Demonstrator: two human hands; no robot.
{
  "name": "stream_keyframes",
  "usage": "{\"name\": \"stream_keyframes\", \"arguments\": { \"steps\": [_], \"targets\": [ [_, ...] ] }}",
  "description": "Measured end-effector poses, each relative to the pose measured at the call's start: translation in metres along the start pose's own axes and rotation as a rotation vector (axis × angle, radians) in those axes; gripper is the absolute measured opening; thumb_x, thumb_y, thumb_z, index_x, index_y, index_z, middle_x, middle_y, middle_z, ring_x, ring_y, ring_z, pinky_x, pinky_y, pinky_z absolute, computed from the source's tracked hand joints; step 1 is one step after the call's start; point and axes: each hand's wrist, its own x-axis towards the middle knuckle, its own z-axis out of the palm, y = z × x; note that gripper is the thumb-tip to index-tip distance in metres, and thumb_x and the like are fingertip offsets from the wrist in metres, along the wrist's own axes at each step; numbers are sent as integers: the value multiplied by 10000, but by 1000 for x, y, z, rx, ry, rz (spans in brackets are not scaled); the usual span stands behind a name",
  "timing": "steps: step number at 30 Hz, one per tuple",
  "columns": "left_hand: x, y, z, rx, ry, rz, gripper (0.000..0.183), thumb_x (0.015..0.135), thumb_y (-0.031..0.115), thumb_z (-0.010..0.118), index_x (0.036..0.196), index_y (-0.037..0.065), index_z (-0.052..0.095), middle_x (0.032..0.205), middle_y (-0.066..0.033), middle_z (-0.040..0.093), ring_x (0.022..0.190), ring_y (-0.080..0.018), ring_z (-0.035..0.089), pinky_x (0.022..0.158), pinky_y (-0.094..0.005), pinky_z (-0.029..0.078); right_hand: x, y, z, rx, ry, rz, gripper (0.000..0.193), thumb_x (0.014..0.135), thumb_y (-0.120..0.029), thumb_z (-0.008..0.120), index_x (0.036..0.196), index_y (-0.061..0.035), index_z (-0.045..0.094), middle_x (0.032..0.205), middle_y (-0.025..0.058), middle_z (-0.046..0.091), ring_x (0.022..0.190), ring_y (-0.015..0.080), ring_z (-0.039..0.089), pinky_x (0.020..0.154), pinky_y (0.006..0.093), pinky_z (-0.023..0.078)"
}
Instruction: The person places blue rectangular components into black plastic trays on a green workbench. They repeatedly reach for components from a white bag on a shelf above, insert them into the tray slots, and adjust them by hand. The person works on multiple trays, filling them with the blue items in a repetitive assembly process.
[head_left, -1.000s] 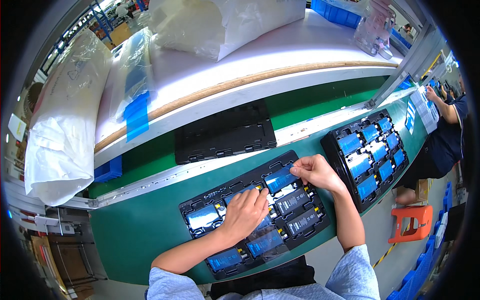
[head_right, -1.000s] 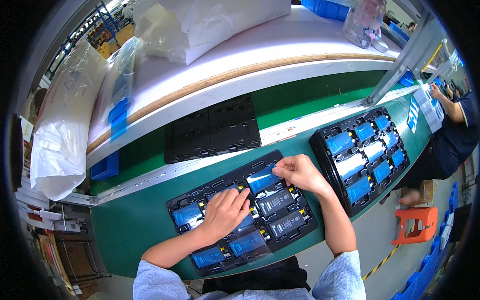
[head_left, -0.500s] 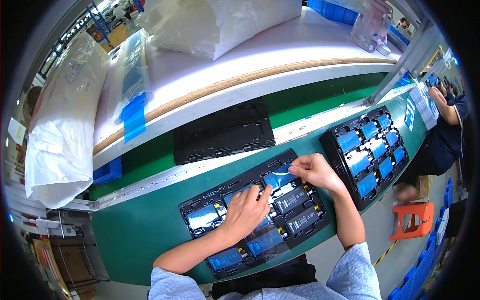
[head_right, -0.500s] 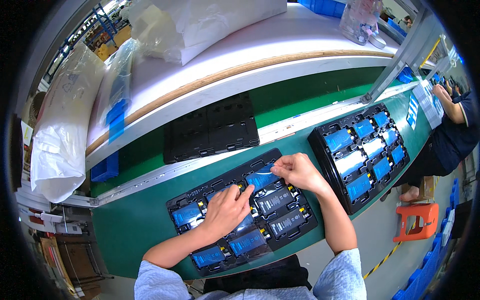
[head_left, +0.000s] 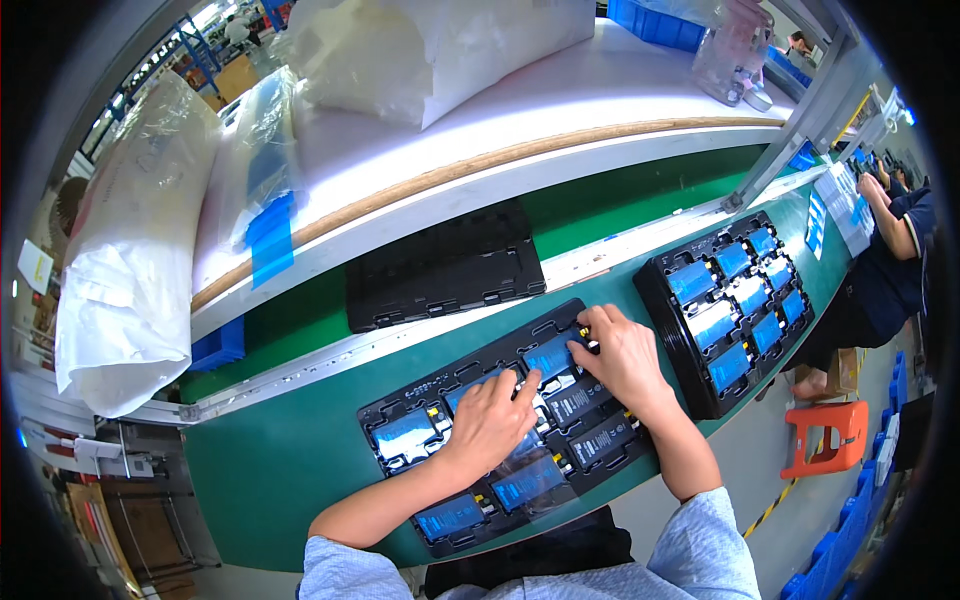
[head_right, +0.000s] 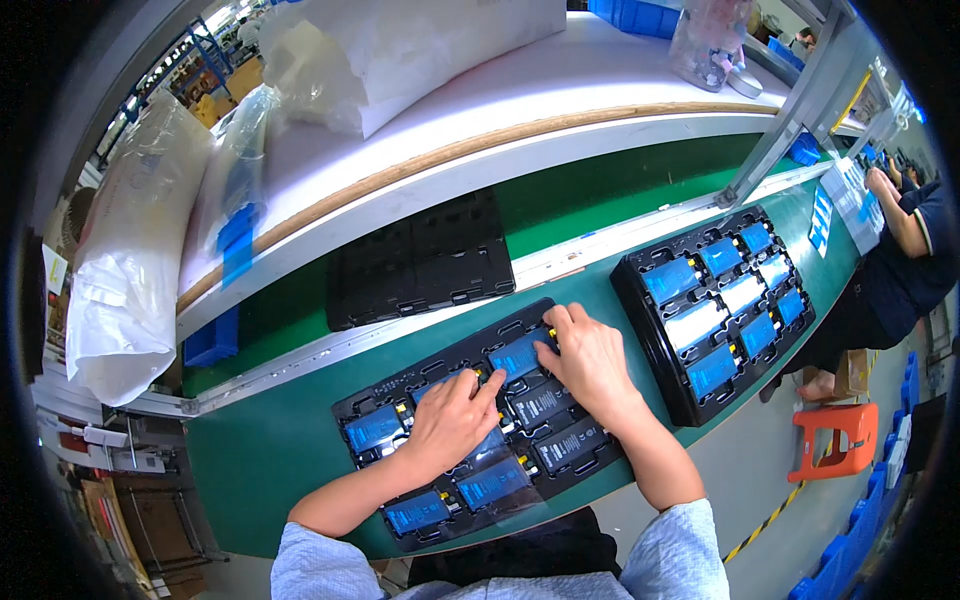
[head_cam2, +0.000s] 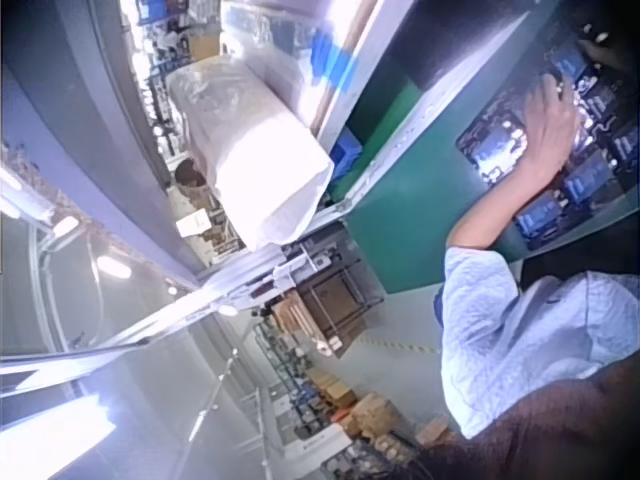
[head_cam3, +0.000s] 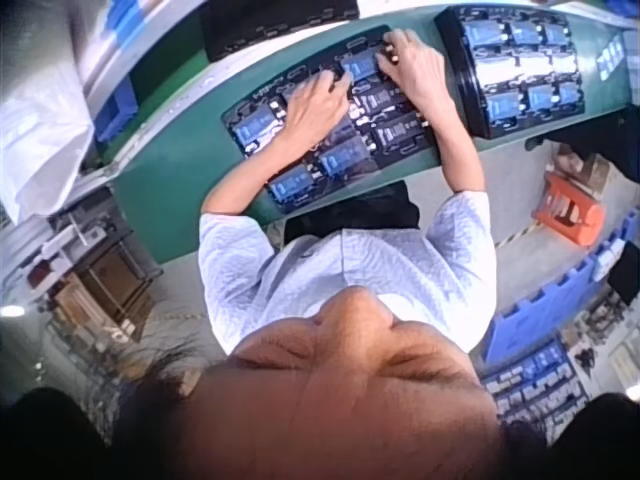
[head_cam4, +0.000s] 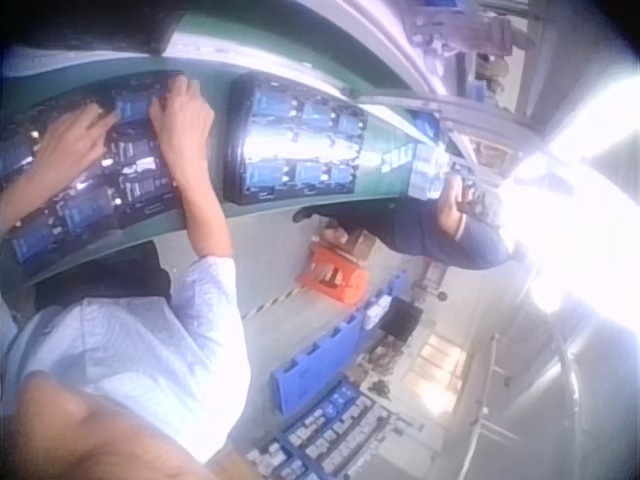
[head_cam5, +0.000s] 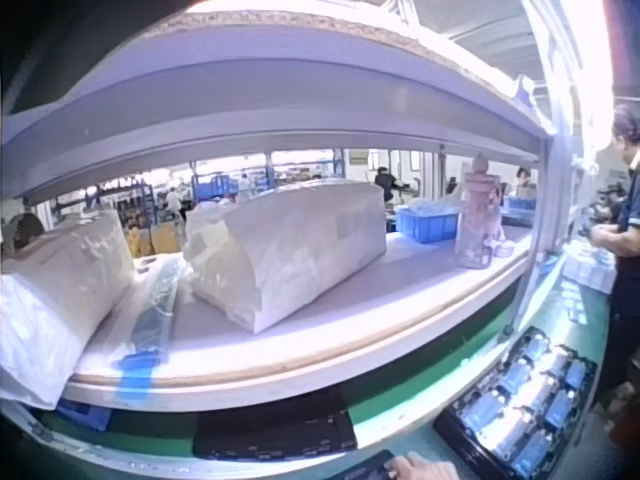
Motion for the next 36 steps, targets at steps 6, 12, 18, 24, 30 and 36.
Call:
{"name": "stream_keyframes", "arguments": {
  "steps": [6,12,18,24,30,36],
  "targets": [
    [-3,0,-34,-192,-44,-337,366,856,163,607,1200,53,546,892,-131,576,778,-307,632,675,-413,513,-3,19,-5,-82,95,149,129,803,-123,687,747,-44,602,720,119,596,621,338,626,570,434,498],
    [-26,-13,-44,-84,-88,-396,371,871,243,646,1155,10,591,936,-138,551,788,-325,631,685,-411,514,-7,25,-4,-67,5,217,149,816,-130,681,745,-20,611,734,141,618,669,350,637,606,434,505],
    [-27,-8,-40,-63,-80,-446,392,871,277,660,1152,11,597,953,-140,541,792,-342,626,681,-424,514,-9,40,1,83,-67,277,152,830,-132,668,766,-5,613,727,148,608,674,347,632,618,430,496],
    [-28,-16,-44,-187,-61,-450,387,838,227,701,1120,-13,588,991,-143,524,796,-335,631,689,-419,519,-3,6,-5,187,72,94,112,818,-110,694,821,-8,647,732,117,599,599,233,608,565,341,484],
    [-27,-10,-44,-188,11,-464,347,780,200,744,1036,22,591,1022,-117,522,878,-336,617,716,-416,511,5,-44,3,322,-219,-247,131,829,-105,678,923,-15,669,861,121,602,764,314,633,682,378,521],
    [-25,-2,-39,-26,109,-298,345,724,164,767,999,47,594,1015,-120,547,871,-330,619,696,-408,511,14,-44,23,142,-316,-554,142,739,-88,636,853,-9,668,833,137,573,855,309,604,772,393,501]
  ]
}}
